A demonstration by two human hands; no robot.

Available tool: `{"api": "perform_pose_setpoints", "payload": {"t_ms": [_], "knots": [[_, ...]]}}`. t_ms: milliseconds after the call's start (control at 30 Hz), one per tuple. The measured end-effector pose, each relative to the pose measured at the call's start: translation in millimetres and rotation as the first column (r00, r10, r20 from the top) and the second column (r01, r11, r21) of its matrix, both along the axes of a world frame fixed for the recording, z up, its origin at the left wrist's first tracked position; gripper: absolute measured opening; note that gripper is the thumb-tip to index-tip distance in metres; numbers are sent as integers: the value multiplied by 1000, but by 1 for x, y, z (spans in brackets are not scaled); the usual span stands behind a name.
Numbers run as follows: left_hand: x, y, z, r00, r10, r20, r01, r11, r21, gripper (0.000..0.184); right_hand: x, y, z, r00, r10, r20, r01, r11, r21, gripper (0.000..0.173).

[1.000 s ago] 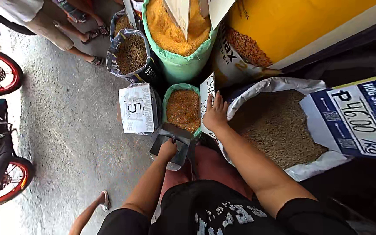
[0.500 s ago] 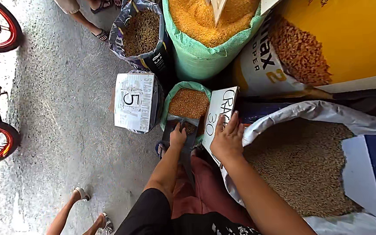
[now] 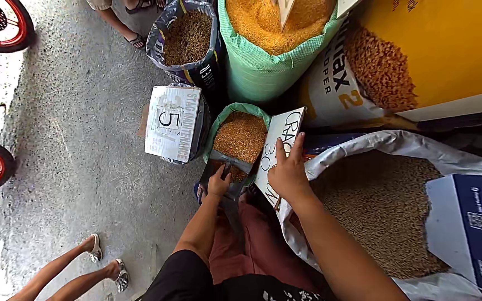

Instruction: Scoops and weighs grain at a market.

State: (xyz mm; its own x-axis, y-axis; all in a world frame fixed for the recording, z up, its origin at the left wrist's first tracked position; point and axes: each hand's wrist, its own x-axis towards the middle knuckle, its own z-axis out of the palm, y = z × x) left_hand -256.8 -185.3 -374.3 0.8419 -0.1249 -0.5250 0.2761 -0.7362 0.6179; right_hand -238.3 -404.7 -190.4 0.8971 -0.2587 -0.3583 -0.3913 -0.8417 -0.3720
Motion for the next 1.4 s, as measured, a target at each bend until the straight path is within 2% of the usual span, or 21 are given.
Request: {"api": "perform_pose_setpoints", "payload": {"t_ms": [133, 233, 333, 400, 500, 667, 833, 1000, 1100, 1233, 1300, 1400], "knots": [[-13, 10, 5, 999, 47, -16, -47, 999, 0, 46, -9, -5, 2, 965, -101, 241, 55, 980, 190, 80], [-23, 18, 8, 997, 73, 24, -73, 997, -25, 45, -31, -5, 7, 851, -162, 499, 15, 958, 285, 58], [-32, 26, 13, 982, 106, 155, -88, 989, -115, 41, -64, -1, 23, 725, -191, 662, -77, 932, 354, 39], [-38, 33, 20, 957, 142, 251, -95, 977, -190, 37, -91, 4, 33, 692, -162, 703, -133, 929, 345, 27], [-41, 46, 44, 915, 200, 351, -86, 946, -313, 30, -130, 14, 44, 697, -59, 714, -216, 933, 288, 22], [-39, 90, 123, 878, 258, 404, -24, 865, -501, 29, -155, 50, 69, 654, 127, 746, -394, 899, 193, 17], [-37, 175, 216, 862, 278, 425, 24, 813, -582, 29, -128, 114, 99, 567, 222, 794, -551, 818, 164, 13], [-44, 287, 293, 803, 293, 519, 21, 857, -515, 27, -76, 203, 114, 441, 228, 868, -682, 714, 159, 12], [-54, 351, 329, 761, 336, 555, -69, 893, -446, 27, -40, 264, 114, 388, 225, 894, -767, 617, 177, 11], [-65, 422, 359, 748, 448, 491, -307, 888, -342, 27, 2, 338, 115, 491, 184, 851, -821, 424, 383, 19], [-63, 451, 366, 725, 543, 424, -446, 839, -312, 28, 25, 371, 116, 545, 142, 826, -809, 348, 474, 22], [-49, 494, 364, 622, 686, 377, -617, 726, -304, 27, 65, 412, 114, 572, 165, 803, -808, 282, 518, 23]]}}
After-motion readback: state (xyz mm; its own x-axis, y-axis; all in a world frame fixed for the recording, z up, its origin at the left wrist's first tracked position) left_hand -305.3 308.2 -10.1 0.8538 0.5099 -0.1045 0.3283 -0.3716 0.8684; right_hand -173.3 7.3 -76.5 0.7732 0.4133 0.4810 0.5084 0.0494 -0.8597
